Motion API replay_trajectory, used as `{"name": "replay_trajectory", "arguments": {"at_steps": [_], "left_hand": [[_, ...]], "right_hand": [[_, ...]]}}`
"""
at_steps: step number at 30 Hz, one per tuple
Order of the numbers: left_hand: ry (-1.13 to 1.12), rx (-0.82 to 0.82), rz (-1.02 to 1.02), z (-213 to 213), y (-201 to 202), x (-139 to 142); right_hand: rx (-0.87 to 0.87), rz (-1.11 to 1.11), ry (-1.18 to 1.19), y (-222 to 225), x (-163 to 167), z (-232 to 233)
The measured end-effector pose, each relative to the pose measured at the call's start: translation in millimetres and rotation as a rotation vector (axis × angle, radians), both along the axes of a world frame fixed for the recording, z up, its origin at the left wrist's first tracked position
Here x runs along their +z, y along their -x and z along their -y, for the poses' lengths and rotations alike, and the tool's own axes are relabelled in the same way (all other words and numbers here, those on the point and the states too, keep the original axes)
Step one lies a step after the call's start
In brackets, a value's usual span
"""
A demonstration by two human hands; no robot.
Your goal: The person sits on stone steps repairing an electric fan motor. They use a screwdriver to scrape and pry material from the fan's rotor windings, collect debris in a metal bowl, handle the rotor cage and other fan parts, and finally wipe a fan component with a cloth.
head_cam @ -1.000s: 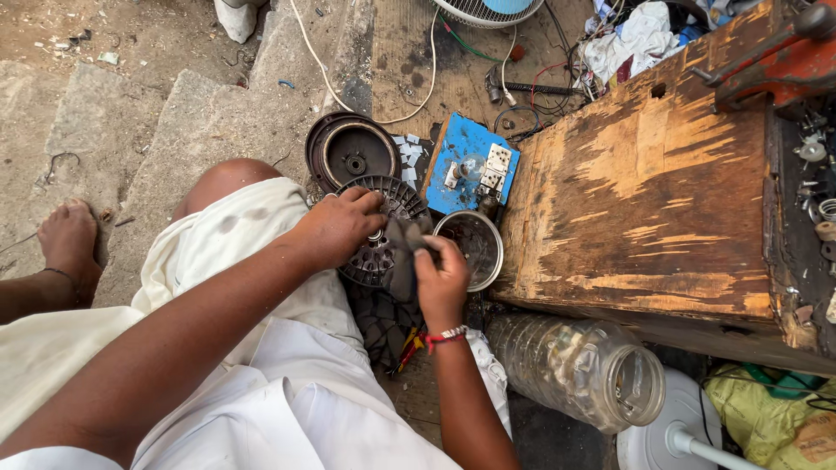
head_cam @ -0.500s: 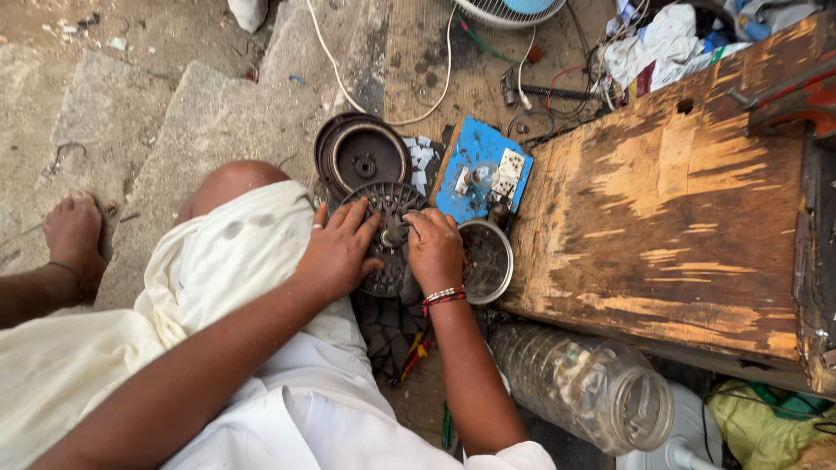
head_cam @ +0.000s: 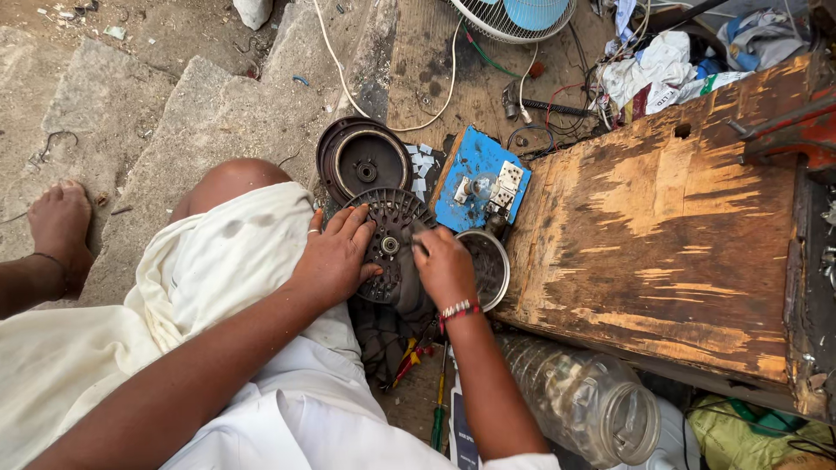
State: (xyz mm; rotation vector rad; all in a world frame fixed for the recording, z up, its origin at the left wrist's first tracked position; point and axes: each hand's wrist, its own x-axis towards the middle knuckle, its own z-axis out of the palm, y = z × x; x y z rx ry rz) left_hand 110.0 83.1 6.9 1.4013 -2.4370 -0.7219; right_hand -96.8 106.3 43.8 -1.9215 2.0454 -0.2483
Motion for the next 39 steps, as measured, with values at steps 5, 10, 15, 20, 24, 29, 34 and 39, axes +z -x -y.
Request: {"name": "replay_trajectory", "arguments": {"at_steps": [5, 10, 15, 20, 24, 29, 34, 39], "left_hand": [[0.0, -0.015, 0.002, 0, 1, 0], [0.033, -0.014, 0.014, -3, -1, 0], [0.017, -0.021, 0.005, 0, -1, 0], [0.053, -0.006, -0.032, -2, -2, -5], [0.031, -0.031, -0.018, -4, -4, -11], [0.021, -0.041, -0.088, 4, -6, -15], [0.0, -0.039, -0.122, 5, -9, -14], [-0.078, -0.128, -0.092, 14, -12, -8]], "right_hand": [[-0.096, 0.019, 0.045, -4, -5, -50], [0.114, 0.062, 0.288, -8, -26, 15], [0.152, 0.112, 0.263, -10, -21, 51], [0.004, 0.039, 0.319, -16, -20, -22], [-0.009, 0.039, 0.247, -48, -21, -71], [-0.058, 0.027, 0.311, -50, -6, -51], [-0.112, -0.026, 0.433, -32, -11, -39], [0.069, 0.0, 0.435, -53, -18, -73]]}}
